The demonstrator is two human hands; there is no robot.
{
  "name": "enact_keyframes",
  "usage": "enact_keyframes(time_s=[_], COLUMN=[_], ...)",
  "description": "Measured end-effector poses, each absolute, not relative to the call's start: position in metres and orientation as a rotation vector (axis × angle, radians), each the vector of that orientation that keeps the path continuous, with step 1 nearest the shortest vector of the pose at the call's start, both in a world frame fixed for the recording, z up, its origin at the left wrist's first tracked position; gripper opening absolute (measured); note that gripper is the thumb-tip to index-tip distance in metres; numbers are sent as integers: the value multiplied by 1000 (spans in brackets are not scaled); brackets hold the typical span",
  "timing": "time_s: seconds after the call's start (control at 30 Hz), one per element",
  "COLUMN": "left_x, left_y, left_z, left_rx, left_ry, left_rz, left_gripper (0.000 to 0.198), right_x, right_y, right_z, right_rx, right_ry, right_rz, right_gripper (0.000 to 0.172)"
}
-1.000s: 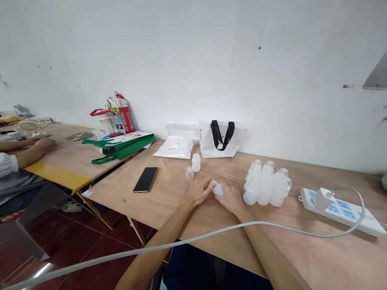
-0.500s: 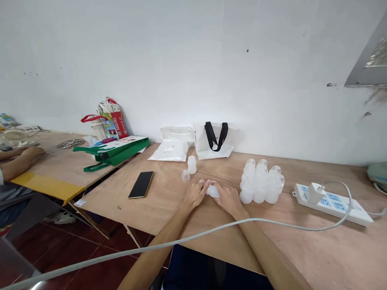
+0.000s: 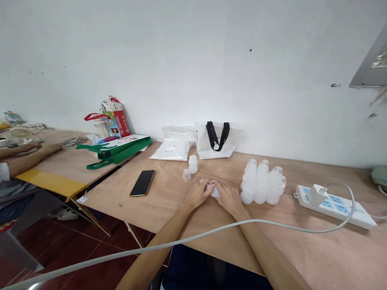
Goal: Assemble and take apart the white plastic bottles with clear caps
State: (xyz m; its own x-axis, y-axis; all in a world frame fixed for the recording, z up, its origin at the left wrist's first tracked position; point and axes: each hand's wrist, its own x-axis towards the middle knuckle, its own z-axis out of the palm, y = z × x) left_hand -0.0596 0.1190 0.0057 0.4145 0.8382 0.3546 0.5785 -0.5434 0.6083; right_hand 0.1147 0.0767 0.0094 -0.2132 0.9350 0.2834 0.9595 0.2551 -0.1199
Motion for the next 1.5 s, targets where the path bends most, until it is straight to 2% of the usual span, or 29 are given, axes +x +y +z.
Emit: enact_keyframes(time_s=[0.07,0.17,0.23,0.33,0.47,0.57,0.87,1.17,1.3,1.43,1.5], left_x=[-56,-53,-53,-55,-58,-56,-41,-47,-46,-45,-45], left_y=[121,123,123,120,116,117,124,108,110,115,116], left_z=[5,4,3,3,4,4,-5,4,8,7,5], left_rx=[2206,2053,2012,2021,2068,2023,1386,1825,1847,1773,1743], left_ry=[1326,1451,1398,1164,937,916,1039,794,1022,1247,1274], left_rz=[924,920,939,975,967,998,1105,994,1069,1232,1297], left_gripper=[45,62,58,39,42,37,55,47,37,47,44], right_x=[111,108,108,110,117,119,105,122,122,119,118], right_y=[77,77,77,78,80,80,76,78,77,83,87], right_z=[10,11,11,8,3,2,13,3,3,-4,-10], right_rx=[-1731,-1735,-1758,-1829,-1907,-1913,-1868,-1934,-1903,-1820,-1787], right_ry=[-2286,-2321,-2306,-2224,-2102,-2084,-2144,-1967,-2000,-2057,-1984], right_rz=[-164,-214,-222,-215,-179,-174,-430,-111,-136,-154,-105], right_gripper=[44,45,45,42,23,18,33,21,19,31,31])
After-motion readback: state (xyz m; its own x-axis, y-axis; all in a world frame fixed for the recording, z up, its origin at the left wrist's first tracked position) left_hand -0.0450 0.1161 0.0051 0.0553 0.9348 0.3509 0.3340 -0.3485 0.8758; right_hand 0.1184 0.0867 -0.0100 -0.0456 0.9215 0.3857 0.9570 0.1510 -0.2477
